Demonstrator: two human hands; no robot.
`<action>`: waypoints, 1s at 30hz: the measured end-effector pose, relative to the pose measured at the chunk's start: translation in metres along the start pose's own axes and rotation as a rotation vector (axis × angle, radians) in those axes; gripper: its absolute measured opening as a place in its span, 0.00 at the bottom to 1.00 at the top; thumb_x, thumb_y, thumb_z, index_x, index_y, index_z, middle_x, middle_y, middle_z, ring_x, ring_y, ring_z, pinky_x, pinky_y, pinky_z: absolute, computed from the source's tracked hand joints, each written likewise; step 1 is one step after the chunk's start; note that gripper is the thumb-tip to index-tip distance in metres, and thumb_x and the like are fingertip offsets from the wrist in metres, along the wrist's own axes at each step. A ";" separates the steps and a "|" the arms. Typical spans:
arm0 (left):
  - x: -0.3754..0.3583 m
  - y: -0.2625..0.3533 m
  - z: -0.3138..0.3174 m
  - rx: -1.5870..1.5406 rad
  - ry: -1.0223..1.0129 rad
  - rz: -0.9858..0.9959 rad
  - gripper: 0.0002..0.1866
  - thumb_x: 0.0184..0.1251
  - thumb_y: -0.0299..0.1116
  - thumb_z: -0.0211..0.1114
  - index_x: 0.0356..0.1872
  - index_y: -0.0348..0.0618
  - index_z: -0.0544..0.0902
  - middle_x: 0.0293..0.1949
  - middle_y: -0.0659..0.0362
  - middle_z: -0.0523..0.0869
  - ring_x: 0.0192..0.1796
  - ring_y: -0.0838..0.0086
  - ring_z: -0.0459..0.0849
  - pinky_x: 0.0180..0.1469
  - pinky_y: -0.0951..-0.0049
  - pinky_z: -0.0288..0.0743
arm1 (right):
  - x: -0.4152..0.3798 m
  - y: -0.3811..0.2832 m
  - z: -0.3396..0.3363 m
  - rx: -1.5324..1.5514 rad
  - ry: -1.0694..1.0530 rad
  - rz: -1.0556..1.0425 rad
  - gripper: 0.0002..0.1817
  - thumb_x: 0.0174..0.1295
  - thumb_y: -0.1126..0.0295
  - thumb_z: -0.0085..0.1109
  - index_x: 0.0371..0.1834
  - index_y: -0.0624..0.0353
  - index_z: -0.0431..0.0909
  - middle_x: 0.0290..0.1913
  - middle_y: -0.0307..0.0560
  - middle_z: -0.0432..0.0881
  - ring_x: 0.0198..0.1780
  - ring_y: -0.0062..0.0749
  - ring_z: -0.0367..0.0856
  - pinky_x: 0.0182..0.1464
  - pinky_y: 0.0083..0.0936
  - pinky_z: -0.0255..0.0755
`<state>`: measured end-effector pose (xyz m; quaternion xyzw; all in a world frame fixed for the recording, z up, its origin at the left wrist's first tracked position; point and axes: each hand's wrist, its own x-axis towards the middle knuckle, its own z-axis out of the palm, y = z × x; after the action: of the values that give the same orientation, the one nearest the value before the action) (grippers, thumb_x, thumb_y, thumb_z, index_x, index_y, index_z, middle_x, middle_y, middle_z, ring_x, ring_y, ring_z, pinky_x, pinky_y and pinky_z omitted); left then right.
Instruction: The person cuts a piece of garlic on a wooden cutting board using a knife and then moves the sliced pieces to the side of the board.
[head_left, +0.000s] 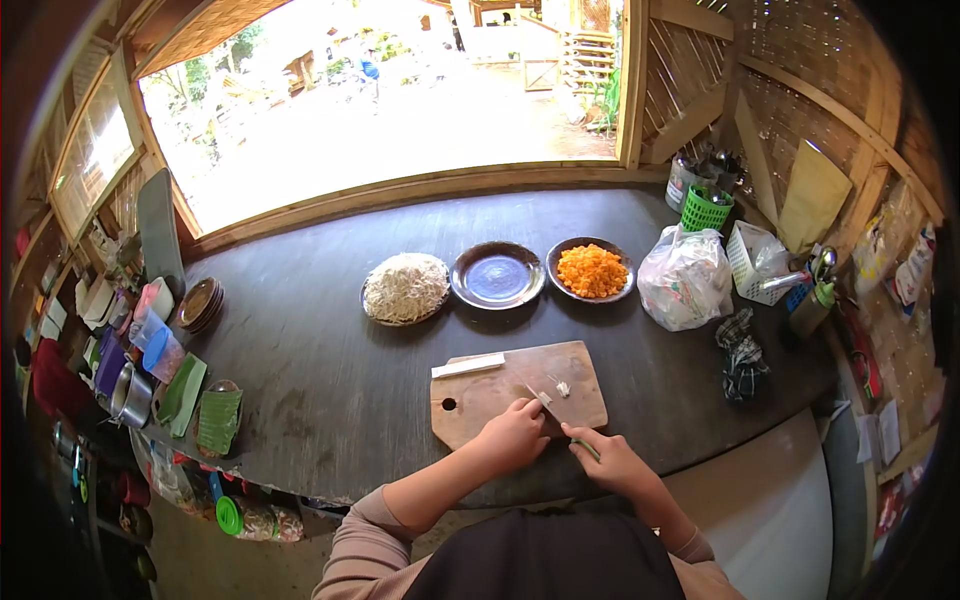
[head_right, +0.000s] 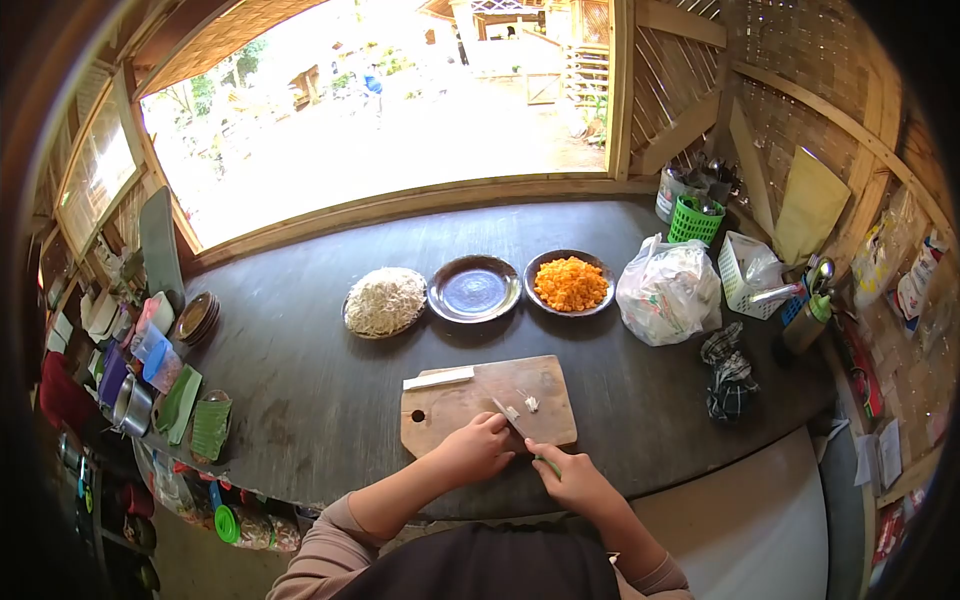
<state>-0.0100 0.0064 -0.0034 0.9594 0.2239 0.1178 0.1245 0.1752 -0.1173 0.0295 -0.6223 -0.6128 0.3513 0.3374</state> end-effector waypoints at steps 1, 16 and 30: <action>0.000 0.002 -0.003 -0.008 -0.017 -0.020 0.20 0.64 0.41 0.64 0.45 0.30 0.82 0.50 0.49 0.80 0.59 0.56 0.76 0.63 0.64 0.72 | 0.001 0.003 0.002 0.000 0.029 -0.057 0.19 0.69 0.69 0.56 0.63 0.57 0.76 0.53 0.60 0.83 0.54 0.56 0.82 0.55 0.38 0.77; 0.000 0.001 -0.009 -0.048 -0.048 -0.012 0.20 0.66 0.40 0.63 0.46 0.30 0.82 0.50 0.49 0.81 0.60 0.55 0.75 0.64 0.62 0.70 | 0.011 0.007 0.010 -0.014 0.070 -0.133 0.19 0.69 0.70 0.56 0.63 0.57 0.76 0.50 0.62 0.84 0.52 0.57 0.83 0.53 0.39 0.78; 0.000 0.003 -0.010 -0.066 -0.055 -0.030 0.21 0.66 0.41 0.63 0.46 0.29 0.82 0.52 0.47 0.80 0.59 0.53 0.76 0.64 0.61 0.71 | 0.010 -0.002 0.005 -0.004 0.039 -0.100 0.19 0.69 0.71 0.55 0.62 0.57 0.77 0.48 0.63 0.84 0.50 0.59 0.83 0.51 0.41 0.78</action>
<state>-0.0119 0.0061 0.0072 0.9542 0.2309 0.0966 0.1640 0.1700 -0.1077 0.0283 -0.5982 -0.6373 0.3206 0.3649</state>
